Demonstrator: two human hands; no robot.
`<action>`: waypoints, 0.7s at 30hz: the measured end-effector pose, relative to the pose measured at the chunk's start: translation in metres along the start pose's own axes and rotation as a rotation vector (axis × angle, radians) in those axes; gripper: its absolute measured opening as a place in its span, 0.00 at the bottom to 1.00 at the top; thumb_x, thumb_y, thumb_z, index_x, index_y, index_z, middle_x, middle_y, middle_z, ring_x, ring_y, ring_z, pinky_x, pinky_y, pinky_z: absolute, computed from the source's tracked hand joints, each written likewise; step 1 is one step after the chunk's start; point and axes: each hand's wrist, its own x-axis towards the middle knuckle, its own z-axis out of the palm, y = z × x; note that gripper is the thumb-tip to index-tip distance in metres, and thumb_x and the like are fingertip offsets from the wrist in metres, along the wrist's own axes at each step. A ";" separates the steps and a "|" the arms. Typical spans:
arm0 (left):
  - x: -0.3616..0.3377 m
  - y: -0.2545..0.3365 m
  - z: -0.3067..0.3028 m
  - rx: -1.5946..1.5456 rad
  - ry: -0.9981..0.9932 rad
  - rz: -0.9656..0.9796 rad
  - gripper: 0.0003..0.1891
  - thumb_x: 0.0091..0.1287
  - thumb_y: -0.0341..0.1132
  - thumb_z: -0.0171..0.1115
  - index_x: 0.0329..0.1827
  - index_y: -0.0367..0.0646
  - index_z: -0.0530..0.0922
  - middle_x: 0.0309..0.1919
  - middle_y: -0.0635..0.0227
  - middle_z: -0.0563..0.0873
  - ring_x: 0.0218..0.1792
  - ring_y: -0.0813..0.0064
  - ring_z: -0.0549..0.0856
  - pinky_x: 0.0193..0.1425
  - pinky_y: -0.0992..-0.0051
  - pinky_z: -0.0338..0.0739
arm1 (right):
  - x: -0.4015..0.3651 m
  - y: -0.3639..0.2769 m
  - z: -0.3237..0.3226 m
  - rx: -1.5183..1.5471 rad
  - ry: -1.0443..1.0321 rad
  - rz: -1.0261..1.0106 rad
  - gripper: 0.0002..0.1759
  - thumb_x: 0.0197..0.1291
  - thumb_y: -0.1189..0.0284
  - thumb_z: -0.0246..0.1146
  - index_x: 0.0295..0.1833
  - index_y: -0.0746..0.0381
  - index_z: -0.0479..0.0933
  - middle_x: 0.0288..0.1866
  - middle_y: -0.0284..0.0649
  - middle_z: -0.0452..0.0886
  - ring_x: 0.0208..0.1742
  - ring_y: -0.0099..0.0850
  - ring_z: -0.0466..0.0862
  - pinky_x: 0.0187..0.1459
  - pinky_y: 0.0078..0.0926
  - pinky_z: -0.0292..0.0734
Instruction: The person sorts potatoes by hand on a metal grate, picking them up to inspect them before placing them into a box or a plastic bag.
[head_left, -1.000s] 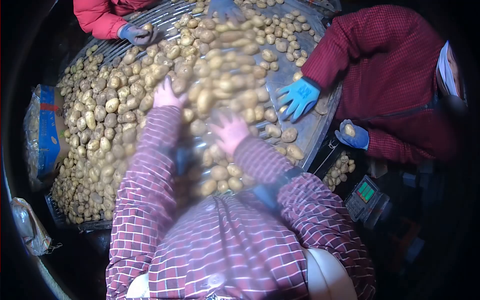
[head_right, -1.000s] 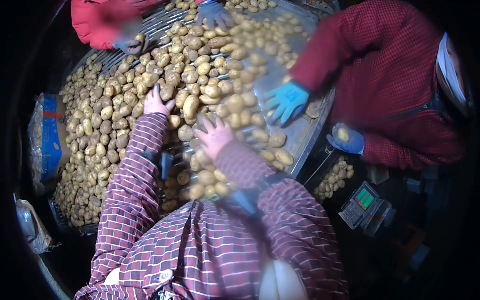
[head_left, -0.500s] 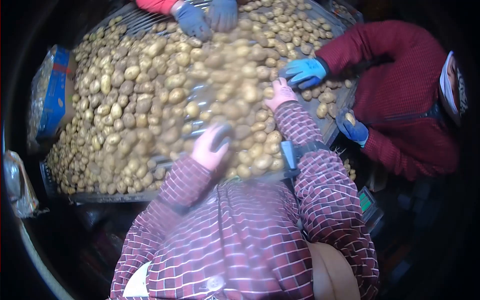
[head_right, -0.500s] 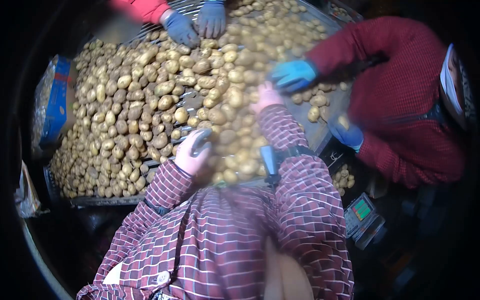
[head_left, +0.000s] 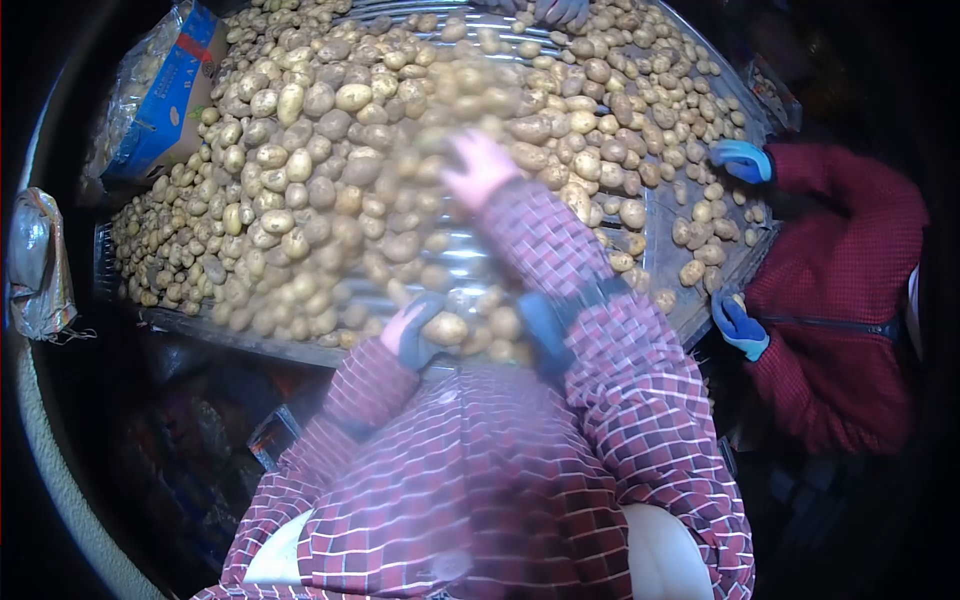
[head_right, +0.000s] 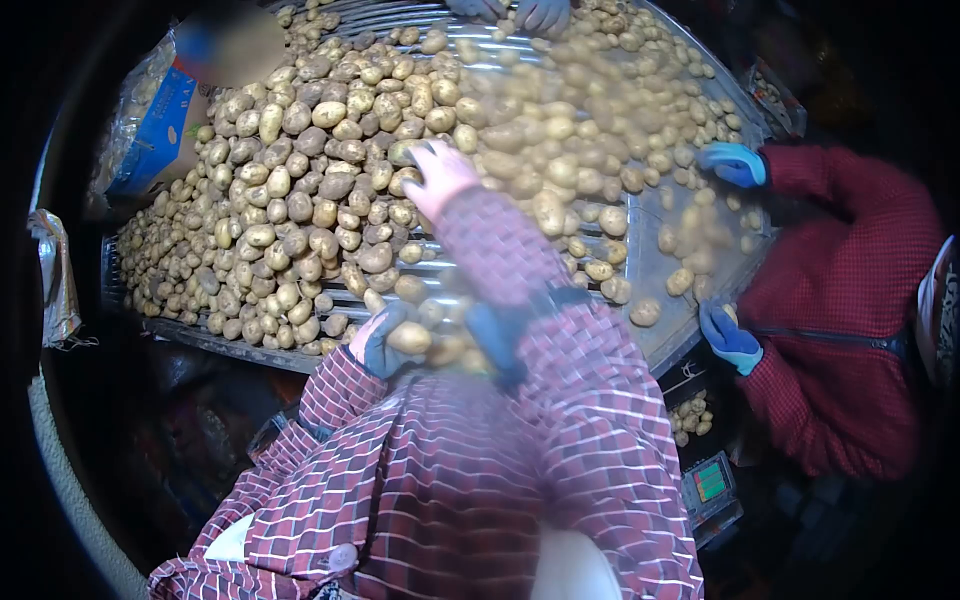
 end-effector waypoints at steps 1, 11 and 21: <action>-0.003 0.014 0.000 0.217 -0.030 0.121 0.11 0.68 0.32 0.63 0.50 0.40 0.76 0.44 0.62 0.80 0.41 0.69 0.82 0.45 0.71 0.81 | 0.027 0.002 0.015 0.004 -0.023 -0.050 0.27 0.61 0.60 0.58 0.64 0.60 0.72 0.66 0.51 0.72 0.67 0.46 0.72 0.69 0.41 0.67; -0.004 -0.009 -0.027 -0.078 0.236 -0.026 0.02 0.63 0.25 0.60 0.37 0.36 0.79 0.38 0.61 0.82 0.41 0.65 0.84 0.46 0.66 0.79 | -0.027 -0.006 0.050 -0.300 -0.294 -0.018 0.25 0.59 0.50 0.61 0.57 0.53 0.76 0.51 0.41 0.78 0.55 0.38 0.77 0.56 0.40 0.72; 0.038 -0.059 -0.028 -0.141 0.275 -0.085 0.12 0.62 0.22 0.61 0.48 0.33 0.76 0.40 0.60 0.85 0.35 0.70 0.85 0.41 0.73 0.82 | -0.047 0.019 -0.023 -0.272 -0.067 0.120 0.15 0.58 0.70 0.57 0.50 0.52 0.81 0.42 0.44 0.83 0.45 0.44 0.84 0.48 0.40 0.80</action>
